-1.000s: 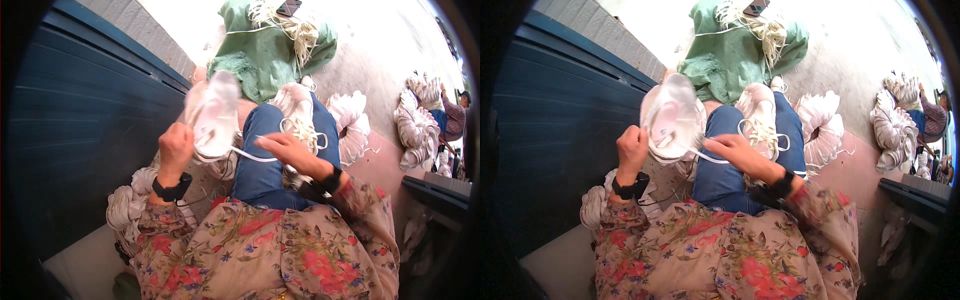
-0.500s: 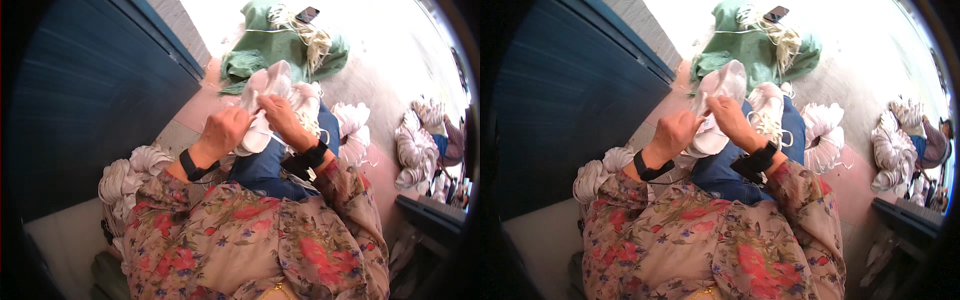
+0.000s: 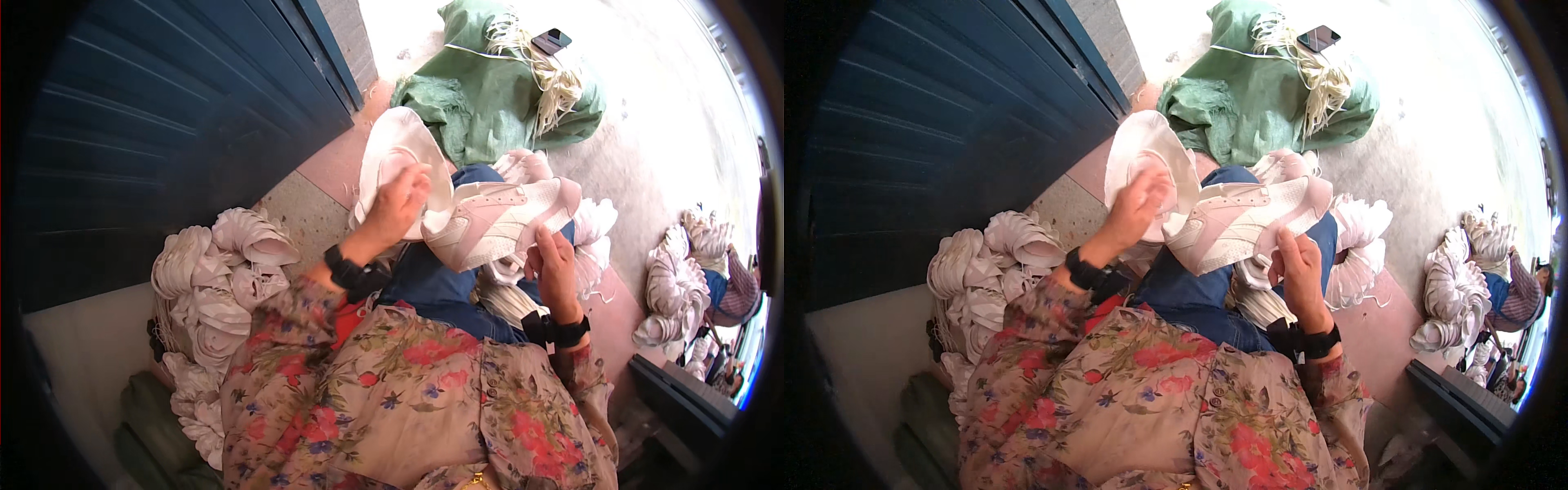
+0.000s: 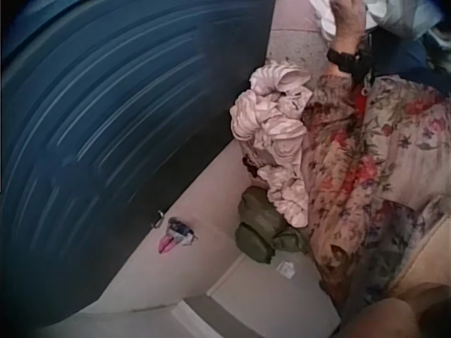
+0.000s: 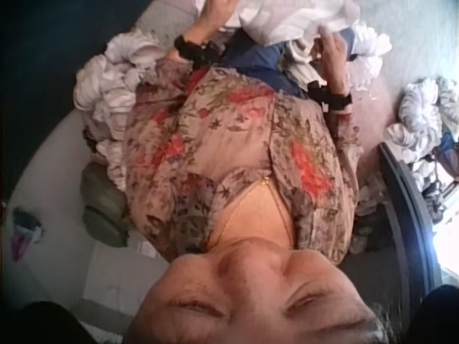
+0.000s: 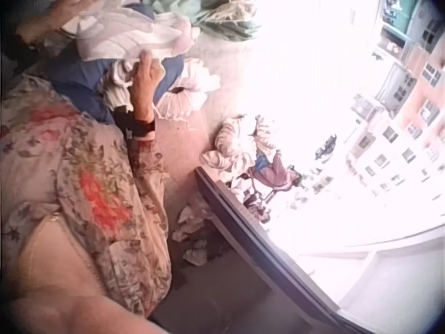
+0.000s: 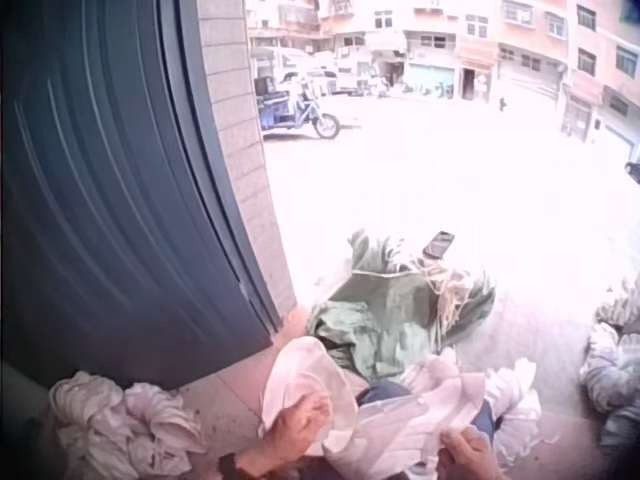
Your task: The recorder is sitting on the floor lacing several pairs of white sneakers.
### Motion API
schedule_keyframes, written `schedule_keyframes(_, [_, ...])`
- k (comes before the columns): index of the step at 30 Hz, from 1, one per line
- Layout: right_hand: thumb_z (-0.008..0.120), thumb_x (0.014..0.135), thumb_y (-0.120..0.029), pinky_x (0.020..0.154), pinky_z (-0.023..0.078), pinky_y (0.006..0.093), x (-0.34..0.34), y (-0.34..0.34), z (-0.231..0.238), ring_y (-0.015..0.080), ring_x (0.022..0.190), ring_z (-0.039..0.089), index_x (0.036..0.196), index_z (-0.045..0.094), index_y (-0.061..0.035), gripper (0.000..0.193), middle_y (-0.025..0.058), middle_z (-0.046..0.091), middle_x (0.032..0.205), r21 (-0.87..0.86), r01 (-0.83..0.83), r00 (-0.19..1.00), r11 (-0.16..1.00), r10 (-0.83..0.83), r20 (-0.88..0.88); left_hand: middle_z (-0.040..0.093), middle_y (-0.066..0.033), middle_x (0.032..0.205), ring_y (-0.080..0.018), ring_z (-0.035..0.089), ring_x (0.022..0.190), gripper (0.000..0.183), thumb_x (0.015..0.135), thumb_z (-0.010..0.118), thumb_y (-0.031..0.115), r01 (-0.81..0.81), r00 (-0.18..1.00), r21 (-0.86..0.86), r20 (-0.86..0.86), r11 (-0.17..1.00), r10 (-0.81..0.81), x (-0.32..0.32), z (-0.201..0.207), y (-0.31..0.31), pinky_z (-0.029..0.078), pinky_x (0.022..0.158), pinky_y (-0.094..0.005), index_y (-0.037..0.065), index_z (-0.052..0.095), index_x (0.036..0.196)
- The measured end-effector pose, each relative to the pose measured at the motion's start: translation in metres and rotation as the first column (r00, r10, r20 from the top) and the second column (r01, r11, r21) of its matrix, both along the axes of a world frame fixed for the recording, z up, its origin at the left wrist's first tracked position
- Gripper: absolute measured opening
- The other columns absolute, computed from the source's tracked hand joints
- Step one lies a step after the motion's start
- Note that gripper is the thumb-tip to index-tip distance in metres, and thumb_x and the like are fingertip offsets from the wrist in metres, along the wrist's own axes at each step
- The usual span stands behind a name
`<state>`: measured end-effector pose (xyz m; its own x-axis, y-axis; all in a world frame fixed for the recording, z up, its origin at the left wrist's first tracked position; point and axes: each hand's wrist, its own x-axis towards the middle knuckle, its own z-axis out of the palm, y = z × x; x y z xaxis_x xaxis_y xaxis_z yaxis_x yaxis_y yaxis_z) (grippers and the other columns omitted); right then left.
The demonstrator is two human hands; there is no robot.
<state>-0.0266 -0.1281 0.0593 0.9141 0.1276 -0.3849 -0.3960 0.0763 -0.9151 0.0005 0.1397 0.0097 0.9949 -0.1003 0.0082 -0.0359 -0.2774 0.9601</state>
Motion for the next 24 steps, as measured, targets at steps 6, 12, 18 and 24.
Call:
schedule_keyframes(6, [0.047, 0.092, -0.025, 0.038, 0.037, 0.0217, -0.003, 0.007, 0.004, 0.0060, 0.043, 0.036, 0.070, 0.047, -0.0043, 0.030, -0.0023, 0.038, 0.052, 0.022, -0.011, 1.000, 1.000, 0.011, -0.020, 0.059, -0.0091, 0.090, -0.0143, 0.055, 0.086, 0.026, 0.090, 0.049, 0.022, 0.135, 0.863, -0.178, -0.462, 0.975, -0.204, 0.017, -0.074, 0.005, 0.043, 0.075, -0.0267, 0.000, 0.052, 0.103])
schedule_keyframes(12, [0.049, 0.091, -0.025, 0.040, 0.037, 0.0217, -0.007, -0.008, -0.005, 0.0039, 0.042, 0.032, 0.080, 0.049, -0.0075, 0.021, -0.0050, 0.038, 0.057, 0.305, 0.134, 0.986, 0.943, -0.098, -0.131, 0.056, -0.0078, 0.074, -0.0163, 0.053, 0.070, 0.026, 0.089, 0.048, 0.025, 0.179, 0.962, 0.009, -0.210, 0.984, -0.174, -0.008, -0.057, -0.013, 0.043, 0.066, -0.0288, -0.001, 0.054, 0.090])
schedule_keyframes(18, [0.046, 0.092, -0.025, 0.038, 0.034, 0.0202, -0.007, -0.021, -0.014, 0.0040, 0.043, 0.032, 0.086, 0.053, -0.0061, 0.020, -0.0045, 0.043, 0.059, 0.452, 0.113, 0.986, 0.885, -0.043, -0.163, 0.056, -0.0124, 0.074, -0.0182, 0.053, 0.069, 0.029, 0.088, 0.049, 0.027, 0.607, 0.795, 0.105, -0.102, 0.788, -0.598, -0.010, -0.034, -0.009, 0.042, 0.062, -0.0318, 0.000, 0.053, 0.080])
schedule_keyframes(24, [0.041, 0.093, -0.027, 0.032, 0.023, 0.0197, -0.001, -0.079, -0.039, 0.0042, 0.038, 0.031, 0.084, 0.053, -0.0066, 0.025, -0.0035, 0.046, 0.058, 0.468, 0.303, 0.917, 0.830, -0.119, -0.381, 0.058, -0.0079, 0.097, -0.0141, 0.056, 0.072, 0.024, 0.077, 0.064, 0.016, 0.471, 0.881, 0.295, -0.120, 0.831, -0.457, -0.026, 0.073, -0.054, 0.044, 0.058, -0.0284, 0.004, 0.052, 0.095])
